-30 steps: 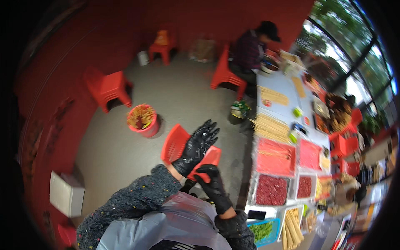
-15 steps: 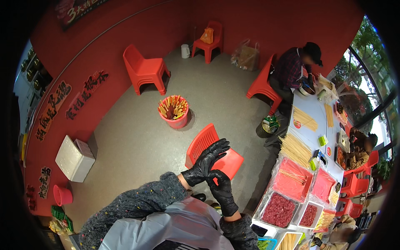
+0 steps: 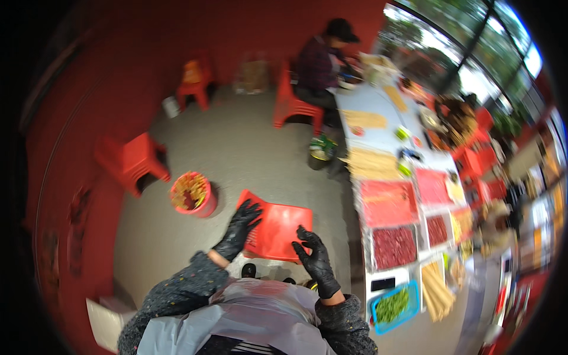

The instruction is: The person threads small pieces of raw red meat onto wooden skewers one by one. They place the finished skewers into a red tray. Other trays of meat, vegetables, and skewers are visible on the table.

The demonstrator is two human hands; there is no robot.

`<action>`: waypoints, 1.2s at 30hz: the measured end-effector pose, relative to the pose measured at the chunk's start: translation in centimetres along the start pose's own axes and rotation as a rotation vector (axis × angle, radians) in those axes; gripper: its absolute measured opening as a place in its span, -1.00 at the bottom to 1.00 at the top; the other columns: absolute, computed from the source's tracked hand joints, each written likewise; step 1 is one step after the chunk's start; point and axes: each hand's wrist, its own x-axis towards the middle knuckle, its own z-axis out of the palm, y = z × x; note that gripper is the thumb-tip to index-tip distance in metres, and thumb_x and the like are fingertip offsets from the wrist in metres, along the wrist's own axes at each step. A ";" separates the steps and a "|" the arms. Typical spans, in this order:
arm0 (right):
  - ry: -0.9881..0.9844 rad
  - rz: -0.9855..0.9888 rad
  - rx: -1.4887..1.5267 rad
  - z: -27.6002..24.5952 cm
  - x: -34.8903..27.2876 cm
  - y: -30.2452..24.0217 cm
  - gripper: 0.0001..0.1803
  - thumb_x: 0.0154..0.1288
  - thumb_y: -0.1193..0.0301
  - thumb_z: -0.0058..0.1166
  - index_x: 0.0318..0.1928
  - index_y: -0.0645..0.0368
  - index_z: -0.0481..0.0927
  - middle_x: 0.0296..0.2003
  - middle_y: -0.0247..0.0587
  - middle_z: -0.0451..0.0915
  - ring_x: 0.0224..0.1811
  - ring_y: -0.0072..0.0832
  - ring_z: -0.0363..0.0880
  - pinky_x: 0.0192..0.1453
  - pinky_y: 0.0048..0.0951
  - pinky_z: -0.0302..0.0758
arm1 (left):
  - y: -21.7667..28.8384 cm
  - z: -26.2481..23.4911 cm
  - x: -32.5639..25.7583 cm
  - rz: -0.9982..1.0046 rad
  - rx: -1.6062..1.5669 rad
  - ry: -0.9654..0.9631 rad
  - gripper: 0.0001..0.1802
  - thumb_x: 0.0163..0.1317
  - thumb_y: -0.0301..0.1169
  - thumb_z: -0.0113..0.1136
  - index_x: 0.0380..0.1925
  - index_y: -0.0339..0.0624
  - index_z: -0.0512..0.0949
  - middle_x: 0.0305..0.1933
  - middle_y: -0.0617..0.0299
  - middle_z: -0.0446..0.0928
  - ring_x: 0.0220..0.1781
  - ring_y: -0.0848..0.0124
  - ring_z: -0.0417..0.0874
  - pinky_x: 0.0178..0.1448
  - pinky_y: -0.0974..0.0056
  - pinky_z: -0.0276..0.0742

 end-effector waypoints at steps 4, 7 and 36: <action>0.449 0.192 0.000 -6.4 -5.1 -0.6 -0.41 0.20 0.60 0.06 0.24 0.16 0.23 0.12 -0.20 0.37 0.08 -0.49 0.38 0.10 -0.46 0.39 | 2.7 -5.2 0.6 -0.311 -0.155 -0.019 -0.57 0.25 -0.44 -0.04 0.14 -0.17 0.27 0.13 0.08 0.39 0.16 0.19 0.43 0.22 0.07 0.35; 0.771 0.165 -0.201 -10.4 -11.4 0.2 -0.35 0.19 0.62 0.06 0.29 0.13 0.17 0.11 -0.25 0.36 0.07 -0.50 0.37 0.13 -0.44 0.36 | 2.6 -11.0 3.2 -0.326 -0.074 0.078 -0.60 0.25 -0.33 -0.02 0.10 -0.15 0.31 0.07 0.10 0.44 0.12 0.18 0.45 0.19 0.06 0.35; 1.501 0.440 -0.296 -29.6 -26.5 2.1 -0.37 0.22 0.56 0.04 0.29 0.07 0.17 0.19 -0.11 0.29 0.19 -0.37 0.28 0.22 -0.36 0.29 | -14.7 -13.5 22.8 -0.396 1.796 0.108 -0.68 0.26 -0.32 0.04 -0.02 -0.17 0.43 0.00 0.20 0.47 0.02 0.39 0.48 0.10 0.26 0.36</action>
